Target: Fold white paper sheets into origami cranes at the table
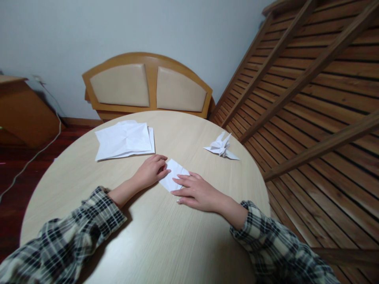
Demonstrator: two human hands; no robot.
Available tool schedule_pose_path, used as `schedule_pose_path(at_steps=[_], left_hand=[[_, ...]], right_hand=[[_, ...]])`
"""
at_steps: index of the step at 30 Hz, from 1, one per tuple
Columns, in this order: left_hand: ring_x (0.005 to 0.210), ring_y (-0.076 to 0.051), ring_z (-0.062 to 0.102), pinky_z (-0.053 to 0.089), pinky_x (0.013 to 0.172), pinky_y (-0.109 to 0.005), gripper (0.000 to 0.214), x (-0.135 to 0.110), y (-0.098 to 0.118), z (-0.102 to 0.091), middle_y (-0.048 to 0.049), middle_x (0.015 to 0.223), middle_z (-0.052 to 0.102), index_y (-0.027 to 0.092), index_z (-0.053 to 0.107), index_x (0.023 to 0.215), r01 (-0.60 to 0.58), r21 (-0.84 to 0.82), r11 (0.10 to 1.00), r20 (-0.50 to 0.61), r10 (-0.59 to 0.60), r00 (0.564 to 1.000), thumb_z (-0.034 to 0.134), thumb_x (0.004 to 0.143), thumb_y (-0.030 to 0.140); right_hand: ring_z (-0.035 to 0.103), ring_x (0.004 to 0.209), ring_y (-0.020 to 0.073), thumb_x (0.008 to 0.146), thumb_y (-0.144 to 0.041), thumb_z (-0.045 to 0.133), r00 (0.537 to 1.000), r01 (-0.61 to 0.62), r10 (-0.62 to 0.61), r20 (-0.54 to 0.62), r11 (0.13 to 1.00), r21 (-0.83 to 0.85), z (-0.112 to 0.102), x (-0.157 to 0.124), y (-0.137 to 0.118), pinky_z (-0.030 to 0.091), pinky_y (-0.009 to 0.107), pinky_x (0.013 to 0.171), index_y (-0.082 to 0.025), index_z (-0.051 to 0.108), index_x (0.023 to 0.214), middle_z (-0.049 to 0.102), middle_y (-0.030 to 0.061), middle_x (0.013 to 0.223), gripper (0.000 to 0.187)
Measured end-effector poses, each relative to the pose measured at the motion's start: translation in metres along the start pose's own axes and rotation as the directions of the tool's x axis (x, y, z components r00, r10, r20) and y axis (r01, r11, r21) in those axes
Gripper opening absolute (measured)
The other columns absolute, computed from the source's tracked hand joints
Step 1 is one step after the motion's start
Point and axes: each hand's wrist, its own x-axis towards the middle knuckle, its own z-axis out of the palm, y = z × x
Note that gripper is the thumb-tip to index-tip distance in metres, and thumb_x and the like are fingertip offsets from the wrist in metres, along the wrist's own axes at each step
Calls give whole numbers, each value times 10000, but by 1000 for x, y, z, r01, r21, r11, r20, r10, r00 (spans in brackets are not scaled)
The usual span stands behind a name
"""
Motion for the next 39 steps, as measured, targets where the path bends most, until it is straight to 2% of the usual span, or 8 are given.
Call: schedule_pose_path(at_steps=[8, 15, 27, 39], left_hand=[[1070, -274, 609, 492, 926, -453, 268, 0, -3, 0, -126, 1182, 659, 188, 569, 723, 4, 31, 1000, 3, -4, 1000, 600, 914, 375], [1092, -306, 603, 482, 937, -480, 300, -1, -8, 4, -160, 1206, 640, 185, 572, 767, 52, -8, 999, -28, -52, 998, 588, 903, 452], [1075, -280, 612, 484, 940, -461, 163, 0, -12, 4, -155, 1194, 644, 176, 600, 835, 72, -38, 997, -8, -72, 997, 527, 930, 287], [1055, -267, 623, 491, 934, -445, 165, 0, -14, 5, -145, 1169, 653, 174, 621, 854, 77, -48, 996, -16, -77, 997, 506, 938, 257]], right_hand=[[390, 1407, 258, 989, -478, 468, 1000, 4, -4, -8, 1000, 12, 0, 0, 1, 236, 493, 1134, -309, 634, 1286, 482, 58, 1493, 379], [395, 1405, 256, 984, -470, 484, 1000, 2, -2, -6, 1000, 11, -1, 0, -1, 238, 497, 1138, -308, 631, 1289, 485, 62, 1490, 376], [392, 1408, 251, 987, -472, 477, 1000, 6, -6, -10, 1000, 9, -1, -1, 0, 243, 487, 1135, -308, 629, 1290, 490, 58, 1487, 377], [387, 1410, 255, 988, -471, 475, 1000, 0, 0, -2, 1000, 16, -1, -1, -1, 236, 484, 1136, -303, 630, 1291, 489, 59, 1487, 379]])
